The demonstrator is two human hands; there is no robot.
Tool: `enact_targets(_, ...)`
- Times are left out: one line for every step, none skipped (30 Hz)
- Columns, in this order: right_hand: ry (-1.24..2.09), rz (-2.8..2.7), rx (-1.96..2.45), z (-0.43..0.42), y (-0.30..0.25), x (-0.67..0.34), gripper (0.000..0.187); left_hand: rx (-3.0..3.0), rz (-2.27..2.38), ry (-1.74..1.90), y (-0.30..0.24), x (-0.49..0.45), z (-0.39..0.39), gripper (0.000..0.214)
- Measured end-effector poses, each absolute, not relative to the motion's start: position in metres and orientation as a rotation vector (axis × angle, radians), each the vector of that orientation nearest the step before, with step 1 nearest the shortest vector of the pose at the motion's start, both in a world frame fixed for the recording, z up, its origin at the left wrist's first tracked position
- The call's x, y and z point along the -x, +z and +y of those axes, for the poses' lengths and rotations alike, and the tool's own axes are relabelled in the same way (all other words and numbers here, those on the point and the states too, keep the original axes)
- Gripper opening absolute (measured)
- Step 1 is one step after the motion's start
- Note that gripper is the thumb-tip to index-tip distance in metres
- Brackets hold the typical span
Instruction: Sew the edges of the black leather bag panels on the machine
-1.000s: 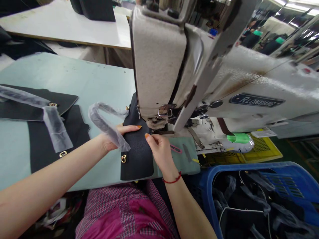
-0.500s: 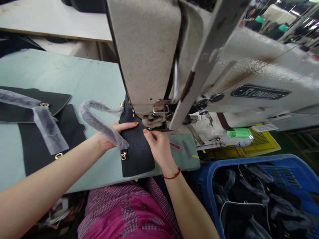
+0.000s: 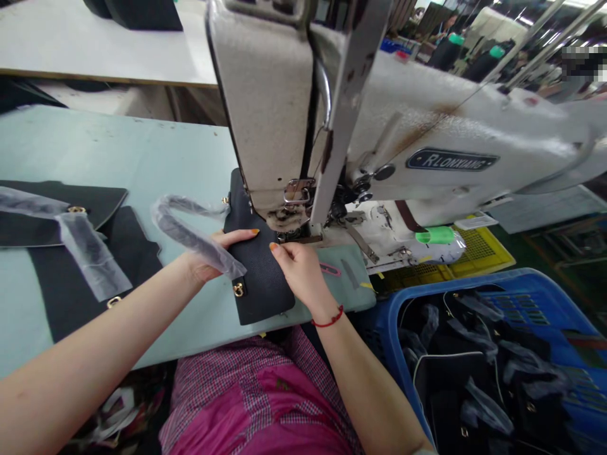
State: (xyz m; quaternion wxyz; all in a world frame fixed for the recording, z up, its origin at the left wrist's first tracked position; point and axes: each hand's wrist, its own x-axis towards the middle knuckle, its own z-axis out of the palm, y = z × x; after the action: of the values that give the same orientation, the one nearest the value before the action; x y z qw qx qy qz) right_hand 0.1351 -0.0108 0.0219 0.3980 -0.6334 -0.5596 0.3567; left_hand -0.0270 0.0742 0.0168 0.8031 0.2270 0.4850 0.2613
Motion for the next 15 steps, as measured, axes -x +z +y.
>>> enact_targets(0.881,-1.432,1.619,-0.012,0.023,-0.135,0.044,-0.491,1.038,0.567,0.017,0.027,0.074,0.032)
enact_targets(0.859,-1.446,1.635,-0.013,0.023,-0.135,0.044,-0.495,1.037,0.578,0.017,0.027,0.075,0.032)
enact_targets(0.840,-1.460,1.651,-0.015,0.023,-0.135,0.043,-0.498,1.036,0.591,0.018,0.027,0.074,0.031)
enact_targets(0.825,-1.474,1.666,-0.016,0.023,-0.135,0.043,-0.499,1.035,0.601,0.019,0.027,0.073,0.031)
enact_targets(0.817,-1.490,1.679,-0.017,0.023,-0.136,0.042,-0.497,1.038,0.608,0.019,0.027,0.072,0.031)
enact_targets(0.814,-1.510,1.690,-0.018,0.024,-0.138,0.041,-0.490,1.045,0.619,0.020,0.026,0.068,0.030)
enact_targets(0.812,-1.537,1.700,-0.018,0.026,-0.141,0.040,-0.479,1.056,0.640,0.021,0.025,0.063,0.030)
enact_targets(0.814,-1.575,1.714,-0.018,0.029,-0.144,0.038,-0.462,1.065,0.671,0.021,0.023,0.057,0.030)
enact_targets(0.815,-1.625,1.732,-0.017,0.033,-0.149,0.037,-0.440,1.078,0.723,0.021,0.020,0.049,0.031)
enact_targets(0.812,-1.685,1.753,-0.016,0.038,-0.154,0.037,-0.413,1.090,0.789,0.021,0.015,0.040,0.032)
enact_targets(0.800,-1.746,1.778,-0.015,0.044,-0.160,0.036,-0.383,1.097,0.860,0.020,0.009,0.030,0.034)
enact_targets(0.779,-1.803,1.804,-0.013,0.049,-0.166,0.035,-0.346,1.106,0.930,0.019,0.001,0.019,0.036)
enact_targets(0.751,-1.851,1.829,-0.010,0.055,-0.172,0.034,-0.302,1.116,0.998,0.018,-0.006,0.010,0.037)
enact_targets(0.719,-1.888,1.849,-0.007,0.060,-0.178,0.032,-0.257,1.123,1.063,0.016,-0.014,0.001,0.038)
enact_targets(0.689,-1.916,1.862,-0.004,0.064,-0.183,0.032,-0.217,1.122,1.116,0.014,-0.022,-0.006,0.039)
